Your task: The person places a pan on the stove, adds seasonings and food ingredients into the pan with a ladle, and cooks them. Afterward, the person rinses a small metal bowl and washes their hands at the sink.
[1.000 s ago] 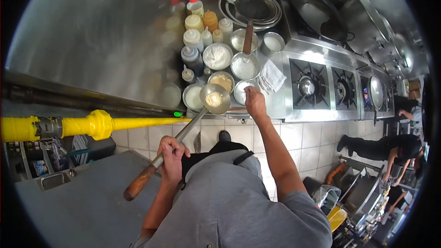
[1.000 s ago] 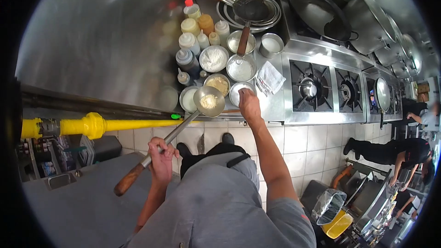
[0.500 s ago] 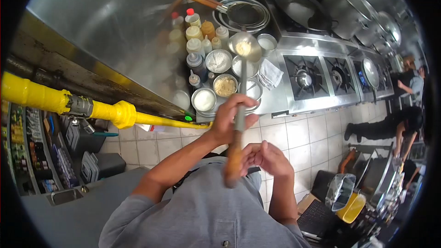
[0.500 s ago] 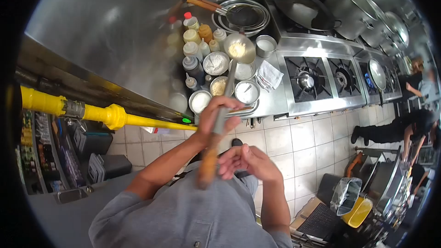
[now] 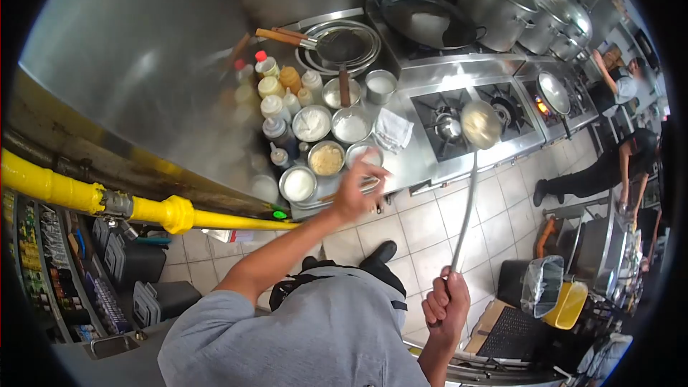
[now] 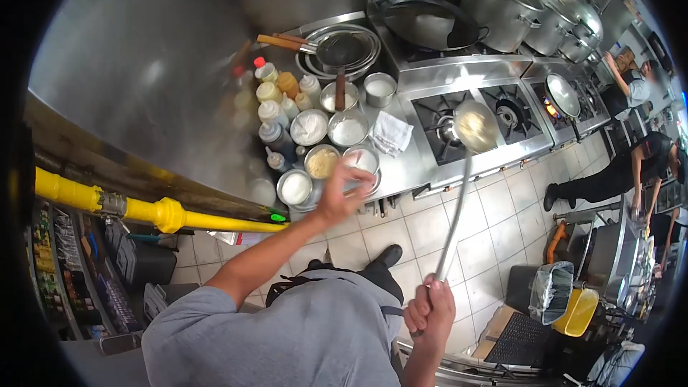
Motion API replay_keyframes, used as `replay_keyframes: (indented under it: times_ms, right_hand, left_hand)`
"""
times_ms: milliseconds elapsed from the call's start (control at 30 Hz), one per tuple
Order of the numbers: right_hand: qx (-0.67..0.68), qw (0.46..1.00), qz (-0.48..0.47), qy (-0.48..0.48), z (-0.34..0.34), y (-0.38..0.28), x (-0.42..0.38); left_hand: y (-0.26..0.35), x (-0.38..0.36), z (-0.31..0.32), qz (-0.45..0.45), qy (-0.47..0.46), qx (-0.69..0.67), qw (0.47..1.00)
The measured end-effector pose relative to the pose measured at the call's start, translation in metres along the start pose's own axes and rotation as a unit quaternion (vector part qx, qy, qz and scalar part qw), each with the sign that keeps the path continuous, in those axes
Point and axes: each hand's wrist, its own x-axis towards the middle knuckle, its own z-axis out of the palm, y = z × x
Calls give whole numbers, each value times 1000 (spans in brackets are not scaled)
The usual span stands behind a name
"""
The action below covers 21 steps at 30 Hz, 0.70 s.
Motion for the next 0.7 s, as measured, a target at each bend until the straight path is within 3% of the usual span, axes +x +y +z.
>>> replay_keyframes:
  times_ms: [33, 67, 100, 133, 167, 233, 333, 400, 433, 467, 500, 533, 567, 667, 700]
  right_hand:
    - [-20, 999, -26, 29, -10, -10, 3]
    - [-43, 996, -41, 71, -22, -21, 6]
    - [-56, 993, -63, 86, -36, -32, 10]
    - [-68, 989, -86, 99, -49, -42, 16]
    - [-71, 985, -115, 104, -58, -52, 21]
    - [-69, 978, -138, 142, -72, -76, 29]
    - [-60, 976, -148, 149, -92, -110, 35]
    - [-40, 977, -160, 135, -92, -123, 46]
    - [-53, 974, -141, 172, -89, -128, 50]
    - [-52, 963, -141, 223, -89, -134, 50]
    - [-27, 972, -120, 202, -103, -135, 54]
    - [-5, 970, -112, 215, -94, -139, 57]
    - [8, 973, -104, 206, -93, -140, 60]
    - [39, 973, -124, 188, -67, -145, 62]
    - [47, 972, -133, 186, -66, -145, 62]
  left_hand:
    - [-30, 3, -5, -27, 56, 46, 997]
    - [-42, 17, -13, -141, 136, -84, 977]
    - [-66, 28, -30, -126, 159, 30, 979]
    - [-86, 40, -46, -165, 211, 28, 963]
    - [-128, 44, -61, -147, 247, 9, 958]
    - [-131, 76, -93, -176, 285, 137, 932]
    - [-158, 109, -129, -184, 300, 200, 914]
    - [-202, 116, -152, -186, 218, 329, 900]
    - [-206, 116, -160, -145, 145, 397, 894]
    - [-209, 118, -166, -206, 37, 412, 887]
    - [-171, 135, -146, -117, 5, 303, 946]
    - [-194, 134, -141, -67, -19, 244, 967]
    - [-235, 127, -154, -117, -117, 235, 958]
    - [-320, 95, -182, -216, -115, 492, 835]
    - [-347, 97, -187, -261, -128, 513, 808]
